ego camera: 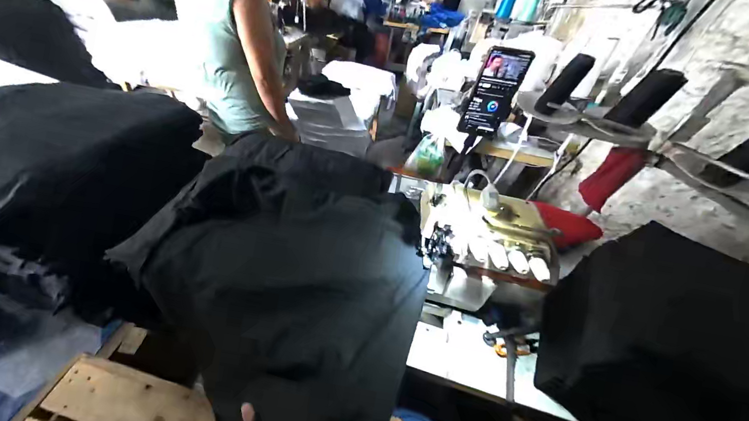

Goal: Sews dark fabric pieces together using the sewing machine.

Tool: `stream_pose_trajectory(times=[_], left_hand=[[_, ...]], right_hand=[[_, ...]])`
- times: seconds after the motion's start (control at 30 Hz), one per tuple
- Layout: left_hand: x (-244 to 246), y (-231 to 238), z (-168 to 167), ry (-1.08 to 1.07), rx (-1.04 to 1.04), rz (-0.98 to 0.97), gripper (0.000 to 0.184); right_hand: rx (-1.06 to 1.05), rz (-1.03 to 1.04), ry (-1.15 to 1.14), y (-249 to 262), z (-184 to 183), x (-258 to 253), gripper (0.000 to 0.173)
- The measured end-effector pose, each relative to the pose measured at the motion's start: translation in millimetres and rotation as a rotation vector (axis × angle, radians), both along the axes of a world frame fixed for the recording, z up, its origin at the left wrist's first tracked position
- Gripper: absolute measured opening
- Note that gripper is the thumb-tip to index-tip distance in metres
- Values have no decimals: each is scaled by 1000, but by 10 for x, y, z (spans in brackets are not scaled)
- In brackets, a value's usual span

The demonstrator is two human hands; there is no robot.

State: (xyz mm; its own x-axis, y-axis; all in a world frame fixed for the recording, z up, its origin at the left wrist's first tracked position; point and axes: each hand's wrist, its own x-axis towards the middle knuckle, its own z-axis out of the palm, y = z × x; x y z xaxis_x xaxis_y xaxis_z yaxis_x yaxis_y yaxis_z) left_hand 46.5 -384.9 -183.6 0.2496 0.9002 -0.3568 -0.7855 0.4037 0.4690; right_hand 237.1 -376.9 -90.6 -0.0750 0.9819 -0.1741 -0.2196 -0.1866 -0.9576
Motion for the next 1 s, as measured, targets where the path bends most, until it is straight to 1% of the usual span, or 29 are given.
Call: stream_pose_trajectory(times=[0.03, 0.07, 0.1, 0.13, 0.23, 0.3, 0.37, 0.47, 0.57, 0.73, 0.87, 0.93, 0.97, 1.0], left_hand=[[4, 68, 34, -63, 11, 87, 49], [12, 113, 111, -52, 18, 174, 41], [6, 115, 218, 14, 13, 226, 33], [-14, 84, 340, 118, -7, 238, 28], [-79, -32, 567, 359, -99, 189, 23], [-79, -143, 515, 470, -181, 153, 20], [-54, -208, 384, 509, -209, 155, 21], [24, -277, 281, 540, -203, 161, 27], [89, -288, 301, 642, -222, 151, 30], [77, -235, 325, 641, -127, 153, 29], [37, -248, 244, 617, -133, 179, 29], [18, -307, 208, 553, -145, 211, 22], [38, -338, 192, 485, -141, 226, 18], [80, -357, 178, 399, -149, 224, 20]], right_hand=[[-24, -27, 3, -54, 44, 41, 20], [-57, -54, 0, -114, 35, 116, 19], [-95, -76, -14, -186, -13, 207, 17], [-133, -90, -35, -257, -87, 297, 16], [-190, -102, -53, -417, -259, 464, 29], [-205, -97, -64, -551, -323, 538, 36], [-228, -106, -19, -630, -380, 613, 37], [-275, -144, -25, -722, -418, 710, 32], [-273, -144, -98, -734, -390, 782, 30], [-212, -86, -129, -694, -416, 860, 28], [-216, -57, -88, -692, -463, 873, 25], [-225, -42, -68, -718, -446, 853, 25], [-225, -38, -60, -722, -419, 822, 25], [-224, -38, -52, -719, -385, 769, 23]])
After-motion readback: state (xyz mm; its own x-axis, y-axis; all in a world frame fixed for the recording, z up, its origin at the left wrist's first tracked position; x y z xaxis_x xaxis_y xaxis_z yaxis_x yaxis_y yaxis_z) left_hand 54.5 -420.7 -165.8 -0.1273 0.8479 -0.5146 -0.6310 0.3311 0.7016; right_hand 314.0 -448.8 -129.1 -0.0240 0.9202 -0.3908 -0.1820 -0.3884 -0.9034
